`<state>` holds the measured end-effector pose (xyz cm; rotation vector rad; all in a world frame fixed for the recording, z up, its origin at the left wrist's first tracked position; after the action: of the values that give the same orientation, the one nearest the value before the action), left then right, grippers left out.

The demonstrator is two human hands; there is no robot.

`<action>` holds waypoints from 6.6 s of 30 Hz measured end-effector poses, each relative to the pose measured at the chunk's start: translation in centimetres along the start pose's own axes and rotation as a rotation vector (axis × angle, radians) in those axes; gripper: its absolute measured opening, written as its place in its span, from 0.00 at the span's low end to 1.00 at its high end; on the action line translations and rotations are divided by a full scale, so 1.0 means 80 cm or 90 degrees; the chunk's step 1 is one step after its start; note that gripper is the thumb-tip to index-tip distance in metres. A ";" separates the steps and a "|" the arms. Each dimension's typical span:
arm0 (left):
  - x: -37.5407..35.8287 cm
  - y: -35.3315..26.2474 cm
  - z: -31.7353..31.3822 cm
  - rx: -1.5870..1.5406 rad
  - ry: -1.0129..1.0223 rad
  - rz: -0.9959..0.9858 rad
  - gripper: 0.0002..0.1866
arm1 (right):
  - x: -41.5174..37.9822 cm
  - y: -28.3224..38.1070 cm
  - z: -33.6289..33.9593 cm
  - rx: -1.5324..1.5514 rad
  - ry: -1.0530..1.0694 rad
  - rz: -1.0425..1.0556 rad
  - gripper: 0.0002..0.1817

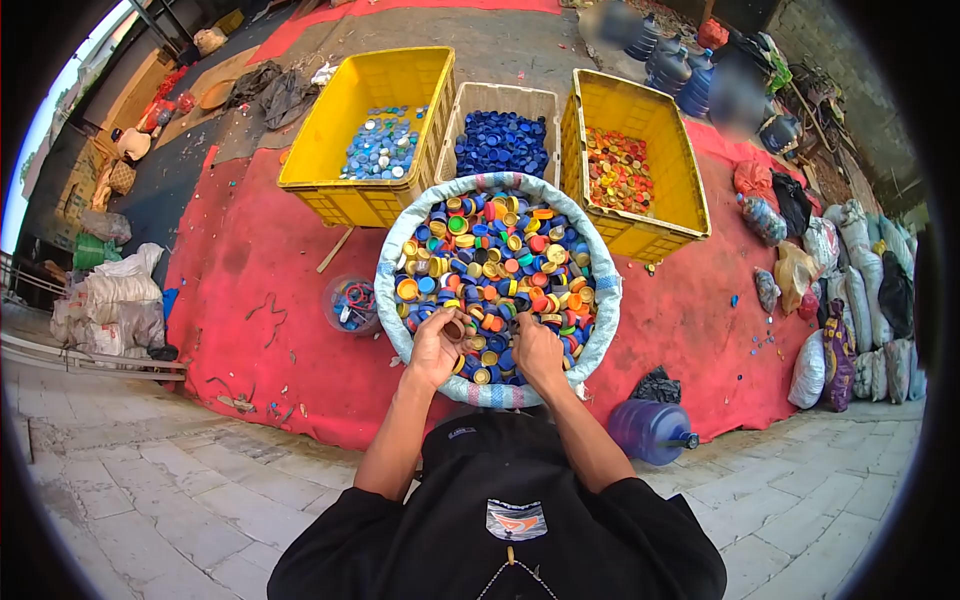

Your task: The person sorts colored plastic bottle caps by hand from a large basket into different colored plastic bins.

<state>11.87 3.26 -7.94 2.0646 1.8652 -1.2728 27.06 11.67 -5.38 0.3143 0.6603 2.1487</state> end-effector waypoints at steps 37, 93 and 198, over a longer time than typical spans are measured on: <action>0.067 -0.171 -0.008 0.961 -0.280 -0.439 0.20 | -0.087 0.013 -0.024 1.316 -0.226 -0.290 0.19; 0.215 0.133 -0.440 -0.082 0.164 0.033 0.56 | -0.044 -0.454 0.235 1.211 -0.582 -0.326 0.32; 0.013 -0.049 -0.103 0.994 -0.188 -0.606 0.10 | -0.044 -0.076 0.029 1.243 -0.234 -0.292 0.12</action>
<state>12.59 9.71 -1.44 0.6434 1.7805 -3.7963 34.19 12.75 -6.83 1.2888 2.0920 0.3513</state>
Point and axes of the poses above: each hand's wrist, its own x-axis towards the middle knuckle, its own z-axis out of the back of the hand, y = z × x, the point moved 10 cm from there along x, towards the middle knuckle, and after that the axes turned 10 degrees about z, right-handed, at the moved point
